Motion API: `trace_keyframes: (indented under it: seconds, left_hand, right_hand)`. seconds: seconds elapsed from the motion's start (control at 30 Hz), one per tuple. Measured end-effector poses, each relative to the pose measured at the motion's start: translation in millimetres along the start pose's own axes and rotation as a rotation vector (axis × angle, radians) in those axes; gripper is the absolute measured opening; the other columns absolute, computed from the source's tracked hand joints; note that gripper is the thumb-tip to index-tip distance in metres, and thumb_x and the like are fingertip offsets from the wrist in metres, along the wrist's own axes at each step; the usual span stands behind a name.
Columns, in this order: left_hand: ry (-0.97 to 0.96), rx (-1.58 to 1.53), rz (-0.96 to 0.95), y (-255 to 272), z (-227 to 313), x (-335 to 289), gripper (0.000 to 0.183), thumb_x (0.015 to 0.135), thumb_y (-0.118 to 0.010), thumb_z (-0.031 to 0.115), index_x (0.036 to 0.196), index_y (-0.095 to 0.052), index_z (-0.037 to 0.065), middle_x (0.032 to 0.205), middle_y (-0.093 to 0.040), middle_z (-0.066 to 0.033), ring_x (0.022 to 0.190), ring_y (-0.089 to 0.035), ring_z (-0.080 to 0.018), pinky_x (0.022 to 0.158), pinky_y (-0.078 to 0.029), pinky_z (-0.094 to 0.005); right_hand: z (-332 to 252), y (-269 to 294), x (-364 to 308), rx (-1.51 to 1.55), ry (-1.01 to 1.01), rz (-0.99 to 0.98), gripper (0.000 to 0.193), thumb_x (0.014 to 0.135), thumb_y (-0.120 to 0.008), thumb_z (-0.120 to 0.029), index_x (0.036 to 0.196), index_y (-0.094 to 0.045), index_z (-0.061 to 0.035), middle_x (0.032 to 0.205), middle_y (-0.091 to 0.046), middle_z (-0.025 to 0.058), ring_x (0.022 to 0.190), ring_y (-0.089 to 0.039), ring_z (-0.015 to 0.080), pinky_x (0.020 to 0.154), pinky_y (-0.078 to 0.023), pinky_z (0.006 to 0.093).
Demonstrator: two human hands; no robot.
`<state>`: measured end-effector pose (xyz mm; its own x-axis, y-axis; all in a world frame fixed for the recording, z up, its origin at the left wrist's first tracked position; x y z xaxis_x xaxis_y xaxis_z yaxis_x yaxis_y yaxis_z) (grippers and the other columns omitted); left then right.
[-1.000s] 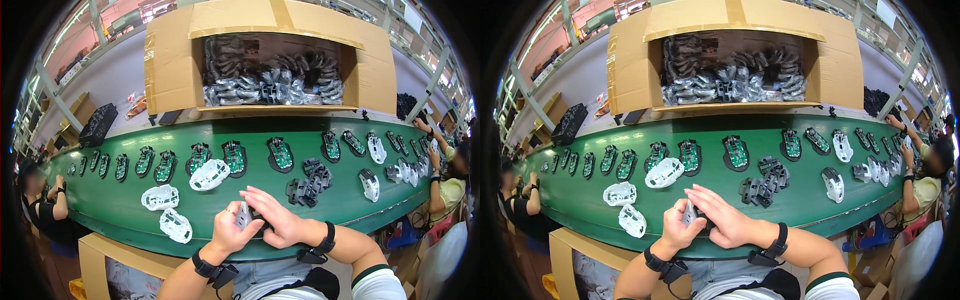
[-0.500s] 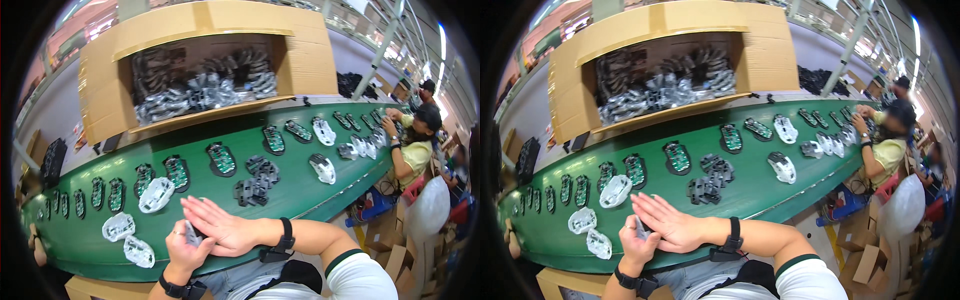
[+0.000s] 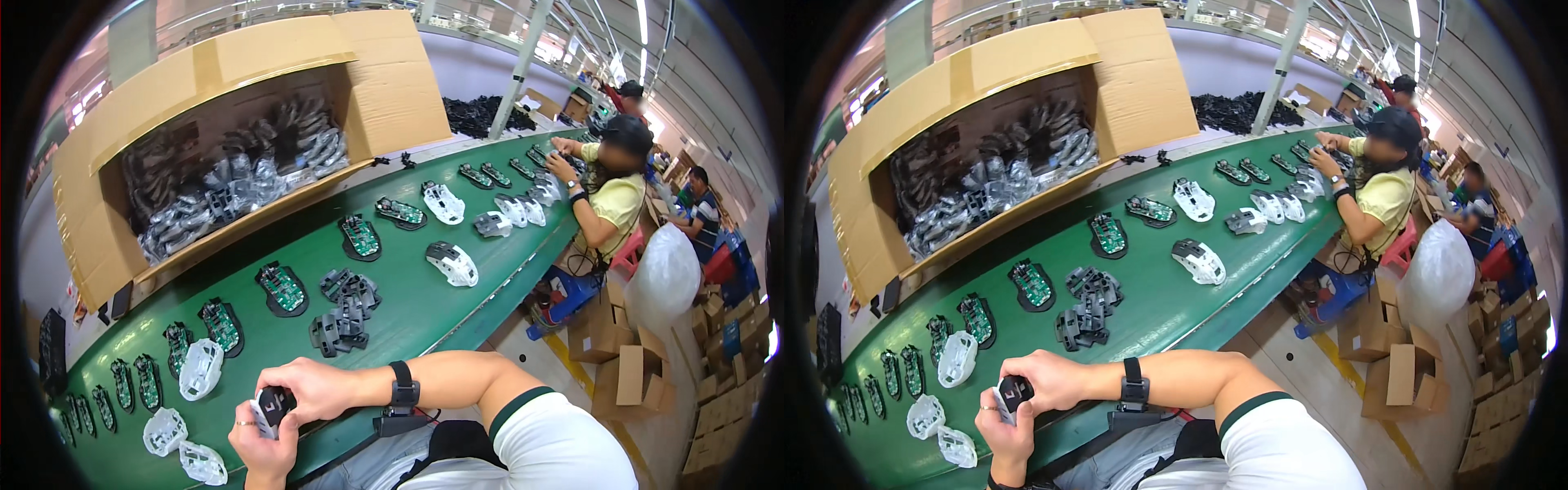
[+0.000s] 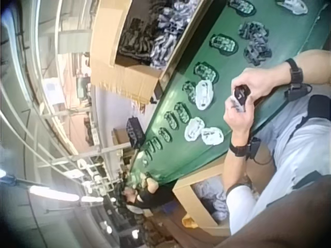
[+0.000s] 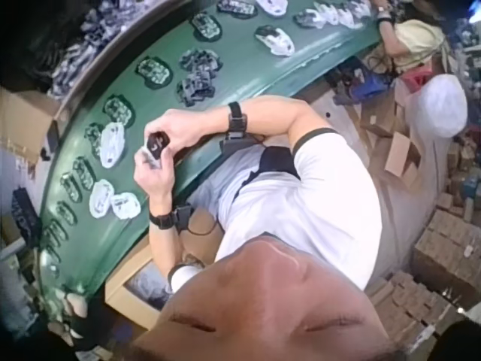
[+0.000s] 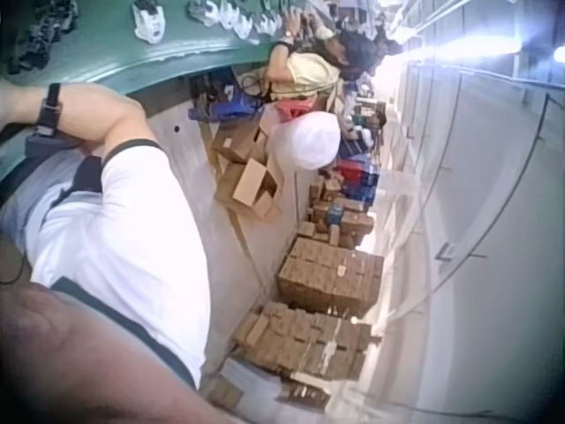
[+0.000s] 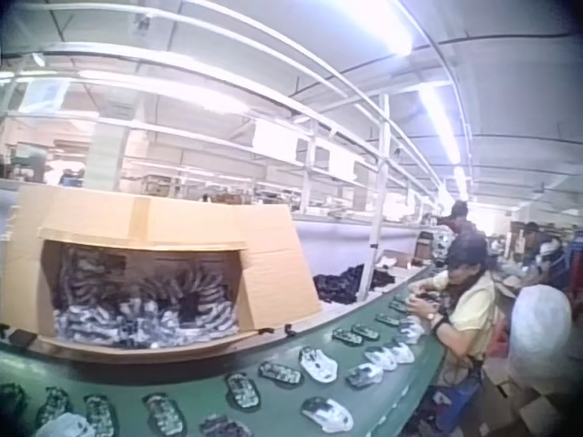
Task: The person assembles small electronic devices by hand on a green workbench. They repeatedly pick up white plastic housings and black internal components, fit them together, and place the assembled units on the table.
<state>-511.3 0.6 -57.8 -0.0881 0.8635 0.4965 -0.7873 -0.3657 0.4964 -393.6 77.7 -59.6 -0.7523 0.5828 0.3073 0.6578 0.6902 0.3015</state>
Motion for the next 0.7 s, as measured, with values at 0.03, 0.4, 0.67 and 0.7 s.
trace_keyframes:
  seconds: [0.03,0.4,0.67,0.7]
  left_hand:
    - [0.006,-0.005,-0.007,-0.8,-0.5,-0.3,0.05,0.079,-0.083,0.035,0.1,-0.058,-0.003,0.074,-0.064,-0.0123,0.063,-0.064,-0.0263,0.061,-0.052,-0.036]
    - [0.088,-0.331,-0.157,9.1,-41.1,1.0,0.056,0.095,-0.069,0.05,0.096,-0.06,-0.006,0.084,-0.063,-0.0029,0.075,-0.056,-0.009,0.065,-0.046,-0.0252]
    - [-0.002,-0.078,-0.069,5.4,-9.0,3.0,0.054,0.094,-0.066,0.049,0.095,-0.06,-0.005,0.071,-0.059,-0.007,0.062,-0.055,-0.0147,0.055,-0.041,-0.0307]
    - [-0.004,-0.066,-0.082,6.5,-10.5,2.5,0.053,0.095,-0.064,0.048,0.095,-0.06,-0.004,0.071,-0.059,-0.0071,0.063,-0.055,-0.0145,0.056,-0.042,-0.0312]
  right_hand:
    - [-0.2,0.0,-2.3,-0.022,-0.003,0.019,0.06,0.069,-0.087,-0.036,0.109,-0.059,-0.0007,0.092,-0.07,0.0179,0.087,-0.07,0.0379,0.074,-0.055,0.043]
    - [-15.5,-12.3,1.2,-0.085,0.111,-0.111,0.067,0.075,-0.088,-0.037,0.124,-0.056,-0.0031,0.106,-0.07,0.017,0.097,-0.068,0.0385,0.083,-0.055,0.0438]
    - [-2.3,-9.8,-4.4,-0.113,-0.049,-0.016,0.054,0.078,-0.085,-0.029,0.114,-0.058,0.0009,0.093,-0.07,0.0163,0.084,-0.07,0.0361,0.074,-0.055,0.0431]
    - [-4.9,-10.7,-3.6,-0.124,-0.048,-0.021,0.053,0.079,-0.084,-0.027,0.116,-0.058,0.0011,0.095,-0.07,0.0168,0.086,-0.07,0.0361,0.075,-0.055,0.043]
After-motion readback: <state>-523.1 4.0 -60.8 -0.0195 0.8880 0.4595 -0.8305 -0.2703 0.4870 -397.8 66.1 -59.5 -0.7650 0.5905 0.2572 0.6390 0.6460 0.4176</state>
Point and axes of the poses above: each hand's wrist, its own x-axis towards the middle knuckle, its own y-axis out of the back of the hand, z = x × y, the point moved 8 cm from there along x, towards the middle knuckle
